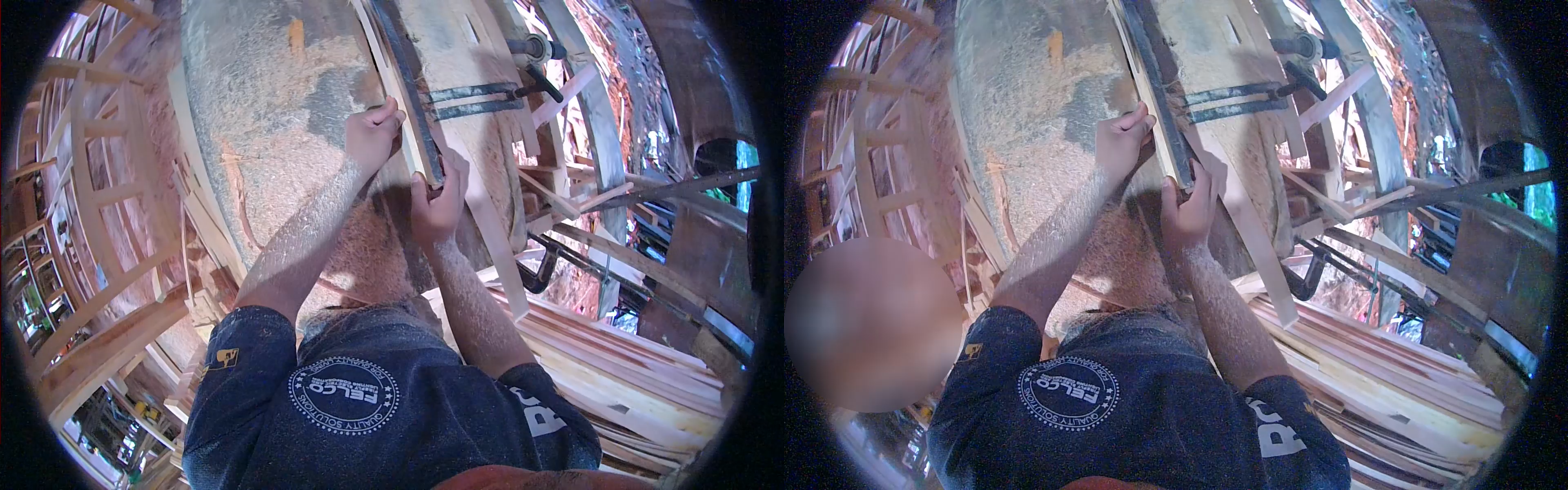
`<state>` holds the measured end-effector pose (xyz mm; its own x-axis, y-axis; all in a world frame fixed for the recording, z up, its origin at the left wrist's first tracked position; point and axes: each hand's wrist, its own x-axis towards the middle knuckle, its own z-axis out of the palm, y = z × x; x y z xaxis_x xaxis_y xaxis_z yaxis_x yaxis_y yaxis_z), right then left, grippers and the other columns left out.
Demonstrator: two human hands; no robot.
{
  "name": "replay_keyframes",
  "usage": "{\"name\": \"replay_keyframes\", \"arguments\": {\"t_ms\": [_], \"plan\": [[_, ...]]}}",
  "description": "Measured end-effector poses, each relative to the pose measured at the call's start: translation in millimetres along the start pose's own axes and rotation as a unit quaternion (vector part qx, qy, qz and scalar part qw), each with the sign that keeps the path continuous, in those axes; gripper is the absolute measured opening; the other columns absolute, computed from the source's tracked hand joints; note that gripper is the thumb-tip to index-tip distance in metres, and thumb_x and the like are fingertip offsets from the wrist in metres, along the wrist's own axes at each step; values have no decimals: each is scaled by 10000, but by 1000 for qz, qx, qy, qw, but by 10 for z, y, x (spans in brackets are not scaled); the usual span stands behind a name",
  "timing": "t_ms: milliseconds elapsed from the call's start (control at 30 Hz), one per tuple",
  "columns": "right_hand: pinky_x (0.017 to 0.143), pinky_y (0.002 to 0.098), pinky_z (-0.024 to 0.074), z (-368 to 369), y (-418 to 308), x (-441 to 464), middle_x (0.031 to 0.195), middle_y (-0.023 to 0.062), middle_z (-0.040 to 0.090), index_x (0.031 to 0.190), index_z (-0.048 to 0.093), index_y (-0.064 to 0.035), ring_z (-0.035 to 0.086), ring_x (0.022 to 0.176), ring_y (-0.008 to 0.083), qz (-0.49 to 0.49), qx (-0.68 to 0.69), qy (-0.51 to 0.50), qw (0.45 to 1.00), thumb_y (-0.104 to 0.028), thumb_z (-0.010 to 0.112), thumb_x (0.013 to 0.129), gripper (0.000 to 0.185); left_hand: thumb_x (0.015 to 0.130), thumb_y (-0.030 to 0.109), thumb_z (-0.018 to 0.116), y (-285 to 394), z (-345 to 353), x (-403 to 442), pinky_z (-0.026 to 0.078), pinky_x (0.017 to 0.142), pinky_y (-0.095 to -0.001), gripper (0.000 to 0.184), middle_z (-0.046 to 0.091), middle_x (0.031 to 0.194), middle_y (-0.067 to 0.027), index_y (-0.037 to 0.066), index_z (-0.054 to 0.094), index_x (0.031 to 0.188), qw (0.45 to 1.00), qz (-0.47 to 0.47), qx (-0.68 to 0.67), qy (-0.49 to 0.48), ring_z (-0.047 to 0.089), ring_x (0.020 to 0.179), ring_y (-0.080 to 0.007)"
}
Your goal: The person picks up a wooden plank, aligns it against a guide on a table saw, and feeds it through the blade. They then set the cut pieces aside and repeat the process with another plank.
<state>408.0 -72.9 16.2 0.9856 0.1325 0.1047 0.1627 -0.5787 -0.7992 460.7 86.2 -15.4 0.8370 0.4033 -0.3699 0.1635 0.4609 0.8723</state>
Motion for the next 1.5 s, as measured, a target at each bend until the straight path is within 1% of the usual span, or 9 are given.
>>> {"name": "replay_keyframes", "arguments": {"t_ms": [300, 400, 567, 733, 867, 967, 1067, 1133, 1500], "plan": [[1067, 447, 433, 116, 37, 125, 1276, 221, 563, 1295, 561, 31, 560, 1190, 360, -3, -1, 21, 1000, -129, 740, 873, 486, 1010, 209, 701, -96, -41, 201, 410, 508, -263, 257, 618, 684, 24, -27, 760, 925, 999, 34, 22, 21, 518, 581, -49], [1047, 456, 445, 143, 76, 129, 1256, 227, 579, 1280, 568, 28, 574, 1174, 375, 8, -6, 36, 999, -166, 764, 868, 496, 1023, 204, 684, 188, 58, -214, 402, 489, -265, 255, 611, 676, 21, -26, 767, 951, 987, 20, 156, 38, 509, 567, -48], [996, 477, 466, 175, 45, 134, 1181, 218, 597, 1280, 565, 16, 579, 1139, 397, 8, 6, 60, 998, -165, 776, 842, 519, 1019, 159, 683, -108, 76, -412, 387, 477, -258, 209, 588, 655, 23, -17, 770, 950, 999, -14, 42, 21, 496, 557, -44], [1009, 431, 460, 178, -22, 208, 1211, 190, 588, 1265, 589, 5, 577, 1141, 344, -61, 47, 77, 994, -122, 777, 833, 488, 1003, 166, 713, -230, 29, -176, 404, 514, -245, 200, 649, 743, 17, -17, 786, 967, 990, 115, 77, 40, 521, 592, -37], [984, 423, 462, 213, 63, 313, 1166, 178, 573, 1248, 610, -2, 574, 1064, 346, -172, 29, 91, 980, -97, 787, 795, 496, 1004, 151, 702, -17, 24, -215, 409, 518, -253, 201, 635, 718, 20, -32, 777, 968, 999, 1, 38, 17, 527, 600, -45], [964, 458, 483, 154, 22, 264, 1165, 192, 584, 1308, 601, -15, 576, 1119, 399, -184, -35, 59, 980, -205, 832, 778, 608, 1008, 112, 681, -139, 51, -113, 371, 476, -259, 197, 585, 650, 26, -48, 756, 920, 997, 63, 36, 31, 491, 552, -40], [982, 464, 486, -260, -100, 281, 1188, 206, 586, 1343, 598, -43, 587, 1146, 432, -263, -162, -104, 946, -220, 818, 820, 595, 1015, 112, 669, -158, 14, -61, 367, 469, -263, 218, 586, 640, 19, -44, 741, 881, 996, 74, 48, 29, 488, 537, -45], [1052, 484, 445, -336, -10, 282, 1312, 213, 503, 1354, 586, -39, 514, 1232, 428, -197, -177, -175, 948, -172, 851, 781, 645, 1015, 120, 671, 29, 45, -197, 374, 470, -266, 236, 591, 636, 15, -47, 731, 859, 999, 44, 18, 7, 490, 532, -48], [964, 461, 523, -352, 15, 334, 1357, 208, 521, 1354, 586, -44, 556, 1222, 403, -144, -245, -240, 929, -73, 792, 844, 551, 992, 159, 715, -90, -37, 44, 436, 534, -260, 215, 619, 696, 21, -49, 770, 993, 999, 21, 27, 4, 543, 599, -63]]}}
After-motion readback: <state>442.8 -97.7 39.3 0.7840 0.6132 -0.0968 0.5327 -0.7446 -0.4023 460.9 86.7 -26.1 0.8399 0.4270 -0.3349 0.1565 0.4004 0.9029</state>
